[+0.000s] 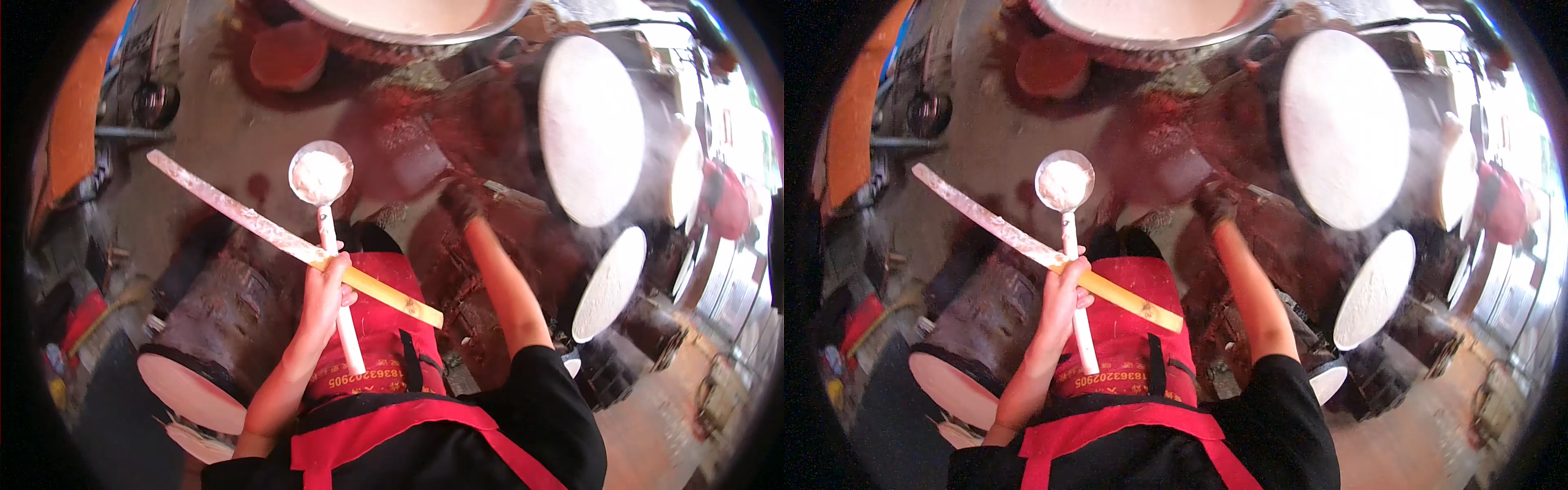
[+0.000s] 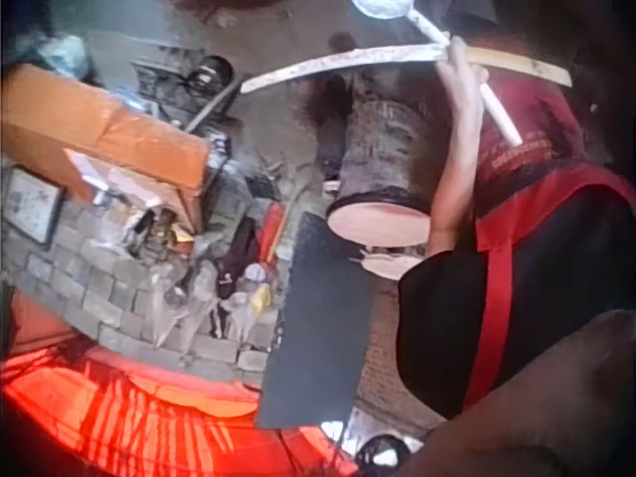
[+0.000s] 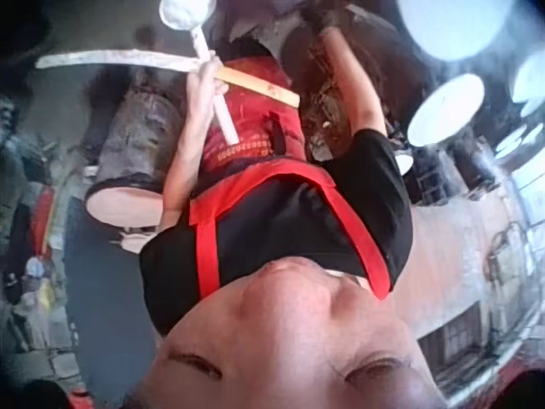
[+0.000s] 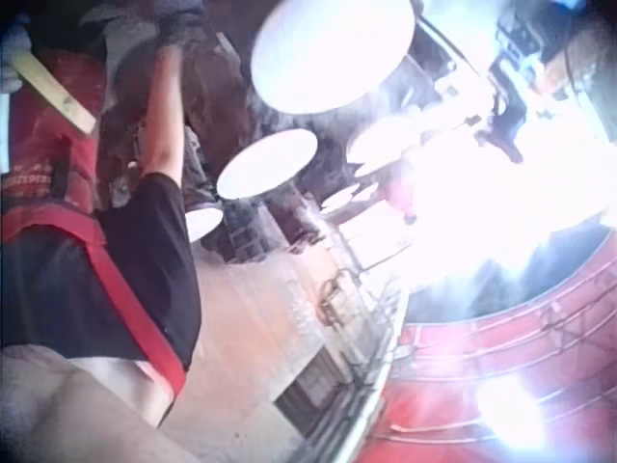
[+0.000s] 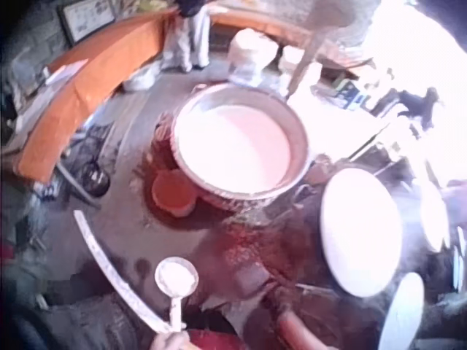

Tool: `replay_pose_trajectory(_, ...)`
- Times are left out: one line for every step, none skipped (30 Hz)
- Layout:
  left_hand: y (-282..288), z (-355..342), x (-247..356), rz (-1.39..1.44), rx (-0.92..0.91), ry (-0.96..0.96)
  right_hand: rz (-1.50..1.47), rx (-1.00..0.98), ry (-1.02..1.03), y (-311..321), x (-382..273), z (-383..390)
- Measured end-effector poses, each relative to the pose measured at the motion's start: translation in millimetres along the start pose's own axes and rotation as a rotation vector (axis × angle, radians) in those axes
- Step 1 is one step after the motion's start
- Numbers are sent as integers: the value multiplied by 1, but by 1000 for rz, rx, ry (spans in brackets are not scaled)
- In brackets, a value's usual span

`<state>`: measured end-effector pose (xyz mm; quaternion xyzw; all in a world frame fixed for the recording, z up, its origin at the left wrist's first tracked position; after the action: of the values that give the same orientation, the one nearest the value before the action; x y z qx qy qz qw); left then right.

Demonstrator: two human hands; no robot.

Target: Using a ladle and a long stick to spread batter onto several heated circular plates and then peeling the cooked thin wraps off.

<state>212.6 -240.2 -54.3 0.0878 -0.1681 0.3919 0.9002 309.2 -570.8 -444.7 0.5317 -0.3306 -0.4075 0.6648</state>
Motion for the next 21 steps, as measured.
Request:
replay_pose_trajectory(-12,-3,2,9,-99,46,89,-25,-22,-40,122,23)
replay_pose_trajectory(-21,-5,3,46,-245,79,-457,70,-464,-45,227,20)
replay_pose_trajectory(-8,-9,-5,53,-141,80,-526,2,-418,-80,167,8)
replay_pose_trajectory(5,-8,-8,61,-73,62,-569,-31,-370,-82,149,-11)
replay_pose_trajectory(11,-7,-9,62,-30,48,-595,-52,-339,-78,144,-43)
replay_pose_trajectory(15,-3,-7,73,0,54,-613,-68,-317,-66,140,-66)
replay_pose_trajectory(19,-3,-9,80,61,65,-638,-88,-295,-62,95,-72)
replay_pose_trajectory(21,0,-9,86,95,90,-668,-126,-271,-50,62,-84)
replay_pose_trajectory(17,0,-8,94,64,124,-307,-290,-191,-19,57,-86)
replay_pose_trajectory(14,-1,-6,75,54,153,52,-447,-105,-1,54,-85)
replay_pose_trajectory(12,-1,-7,79,47,162,64,-452,-108,-52,93,-83)
replay_pose_trajectory(0,-3,-3,93,-99,173,-132,-69,-229,-29,192,-74)
replay_pose_trajectory(-8,-4,-1,119,-245,175,-311,341,-278,4,268,-59)
replay_pose_trajectory(0,-10,-10,111,-145,170,-398,285,-260,-13,210,-76)
replay_pose_trajectory(10,-10,-12,103,-36,164,-127,-54,-171,-25,133,-81)
replay_pose_trajectory(18,-8,-15,103,47,161,181,-353,-45,2,64,-81)
replay_pose_trajectory(15,-5,-12,101,45,162,181,-348,-47,36,51,-90)
replay_pose_trajectory(13,-3,-9,102,31,160,136,-398,-94,63,46,-94)
replay_pose_trajectory(10,-5,-8,113,5,159,97,-447,-147,78,51,-94)
replay_pose_trajectory(7,-5,-8,123,-15,157,108,-441,-158,78,62,-91)
replay_pose_trajectory(6,-5,-8,122,-25,158,110,-418,-174,78,69,-89)
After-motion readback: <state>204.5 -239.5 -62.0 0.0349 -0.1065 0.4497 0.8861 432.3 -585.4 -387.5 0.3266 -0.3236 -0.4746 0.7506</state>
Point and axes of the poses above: each hand's wrist, its own z-axis away from the middle knuckle, its own y-axis out of the back of the hand, x = y × z, the point moved 3 cm from there along -z, towards the middle knuckle, and after that the axes turned 15 degrees about x, right-handed, at the moved point
